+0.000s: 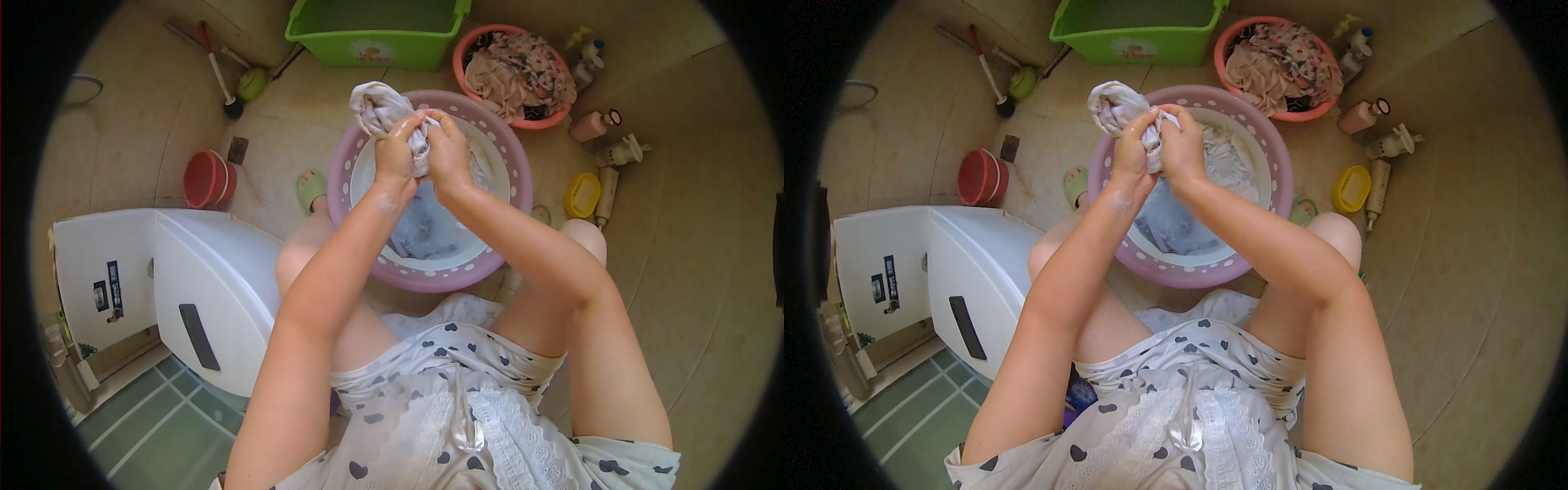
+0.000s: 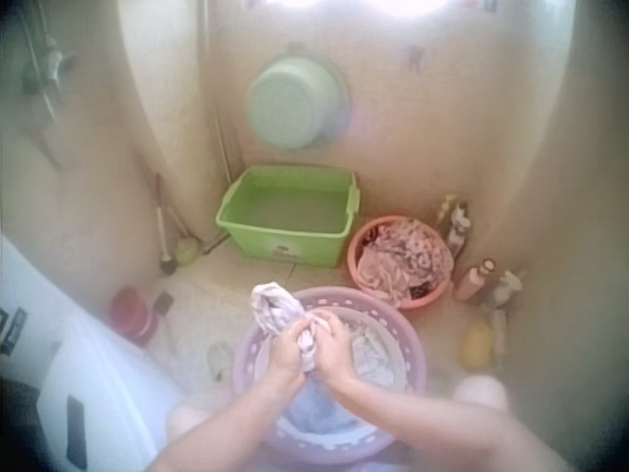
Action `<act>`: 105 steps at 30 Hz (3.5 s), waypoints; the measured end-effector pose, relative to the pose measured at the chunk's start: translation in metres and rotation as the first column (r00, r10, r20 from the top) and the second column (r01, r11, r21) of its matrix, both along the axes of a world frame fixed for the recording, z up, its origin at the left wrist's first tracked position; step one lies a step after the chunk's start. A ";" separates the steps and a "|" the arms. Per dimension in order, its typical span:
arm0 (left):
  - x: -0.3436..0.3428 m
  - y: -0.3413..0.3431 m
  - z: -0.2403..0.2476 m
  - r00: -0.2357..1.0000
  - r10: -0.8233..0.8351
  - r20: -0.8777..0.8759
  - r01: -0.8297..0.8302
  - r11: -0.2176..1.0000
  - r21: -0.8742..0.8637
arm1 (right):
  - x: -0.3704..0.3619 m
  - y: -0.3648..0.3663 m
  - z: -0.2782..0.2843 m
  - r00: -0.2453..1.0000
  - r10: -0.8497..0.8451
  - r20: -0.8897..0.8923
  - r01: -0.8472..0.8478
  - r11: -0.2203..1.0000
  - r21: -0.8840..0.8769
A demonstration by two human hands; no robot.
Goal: The person hand-washes laundry in a washbasin by rubbing a bar of soap onto garments, scrubbing them by hand, and wringing them out.
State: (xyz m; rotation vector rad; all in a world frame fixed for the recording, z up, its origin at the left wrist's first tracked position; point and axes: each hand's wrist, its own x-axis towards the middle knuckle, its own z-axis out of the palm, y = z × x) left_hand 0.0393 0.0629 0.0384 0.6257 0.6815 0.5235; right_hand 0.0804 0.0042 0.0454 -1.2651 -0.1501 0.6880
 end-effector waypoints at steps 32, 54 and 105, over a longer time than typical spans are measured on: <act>0.003 -0.001 0.016 0.991 0.047 -0.122 -0.031 0.991 0.127 | 0.000 0.011 0.013 0.989 -0.012 -0.144 0.030 0.992 0.123; -0.024 0.020 0.018 0.888 -0.344 0.305 0.414 0.888 -0.202 | 0.022 0.003 0.035 0.891 0.388 -0.236 -0.330 0.910 0.251; -0.037 0.007 0.009 0.768 -0.631 -0.109 0.637 0.736 0.232 | 0.031 0.000 0.029 0.929 0.290 -0.230 -0.312 0.948 -0.062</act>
